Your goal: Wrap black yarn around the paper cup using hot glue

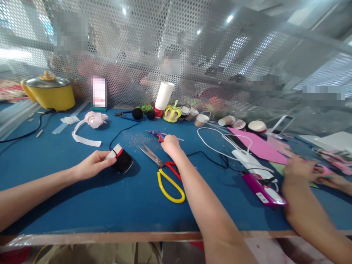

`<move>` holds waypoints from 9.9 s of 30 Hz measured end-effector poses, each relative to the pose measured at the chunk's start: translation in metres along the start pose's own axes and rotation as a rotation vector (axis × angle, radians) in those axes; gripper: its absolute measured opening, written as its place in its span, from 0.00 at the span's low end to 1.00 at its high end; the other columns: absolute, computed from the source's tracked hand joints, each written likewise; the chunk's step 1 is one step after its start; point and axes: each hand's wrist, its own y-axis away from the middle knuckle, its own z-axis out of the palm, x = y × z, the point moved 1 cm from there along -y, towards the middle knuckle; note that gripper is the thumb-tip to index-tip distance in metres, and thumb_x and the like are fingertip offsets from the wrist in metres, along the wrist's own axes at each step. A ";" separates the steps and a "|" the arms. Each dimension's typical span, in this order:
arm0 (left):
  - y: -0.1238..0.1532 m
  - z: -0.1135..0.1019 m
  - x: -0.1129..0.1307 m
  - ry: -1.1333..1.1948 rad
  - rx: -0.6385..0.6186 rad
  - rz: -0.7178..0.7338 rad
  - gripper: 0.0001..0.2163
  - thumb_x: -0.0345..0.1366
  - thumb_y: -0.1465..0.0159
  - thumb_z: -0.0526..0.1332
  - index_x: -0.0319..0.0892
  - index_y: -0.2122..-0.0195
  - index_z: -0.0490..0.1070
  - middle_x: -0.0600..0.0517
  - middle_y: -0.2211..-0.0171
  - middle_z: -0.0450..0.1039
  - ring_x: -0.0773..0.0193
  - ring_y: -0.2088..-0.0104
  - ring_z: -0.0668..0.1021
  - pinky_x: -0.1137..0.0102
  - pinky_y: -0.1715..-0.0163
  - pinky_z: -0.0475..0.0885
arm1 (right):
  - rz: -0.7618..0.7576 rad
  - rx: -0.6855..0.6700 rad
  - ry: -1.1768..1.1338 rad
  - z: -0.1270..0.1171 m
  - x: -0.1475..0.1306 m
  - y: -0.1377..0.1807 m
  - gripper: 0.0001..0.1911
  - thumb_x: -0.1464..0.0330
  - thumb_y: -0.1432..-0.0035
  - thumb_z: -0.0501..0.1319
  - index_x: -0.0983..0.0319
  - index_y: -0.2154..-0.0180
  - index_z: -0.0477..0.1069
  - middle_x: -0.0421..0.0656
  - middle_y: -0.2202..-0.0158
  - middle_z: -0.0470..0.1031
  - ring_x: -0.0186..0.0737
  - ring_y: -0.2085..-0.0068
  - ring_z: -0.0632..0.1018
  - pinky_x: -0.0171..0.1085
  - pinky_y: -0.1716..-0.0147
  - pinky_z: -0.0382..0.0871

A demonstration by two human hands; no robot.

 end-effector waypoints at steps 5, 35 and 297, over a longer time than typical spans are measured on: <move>-0.001 -0.004 0.003 -0.080 -0.044 0.026 0.16 0.43 0.40 0.50 0.36 0.75 0.66 0.55 0.77 0.63 0.69 0.74 0.65 0.74 0.73 0.63 | 0.013 0.074 -0.192 -0.005 0.004 0.002 0.13 0.72 0.50 0.61 0.70 0.60 0.69 0.54 0.62 0.74 0.49 0.56 0.73 0.40 0.59 0.66; -0.006 -0.020 0.000 -0.060 -0.180 -0.028 0.16 0.45 0.39 0.49 0.36 0.74 0.63 0.58 0.80 0.50 0.72 0.78 0.56 0.76 0.80 0.55 | -0.433 -0.181 -0.672 -0.034 -0.024 0.128 0.10 0.61 0.51 0.60 0.62 0.71 0.70 0.36 0.87 0.68 0.33 0.84 0.71 0.31 0.84 0.67; -0.002 -0.009 0.005 -0.156 -0.068 -0.045 0.15 0.38 0.46 0.57 0.37 0.59 0.60 0.52 0.72 0.69 0.66 0.73 0.71 0.72 0.73 0.68 | -0.087 -0.031 -0.752 -0.013 0.001 0.026 0.17 0.56 0.53 0.61 0.64 0.78 0.63 0.39 0.83 0.65 0.30 0.82 0.68 0.31 0.81 0.64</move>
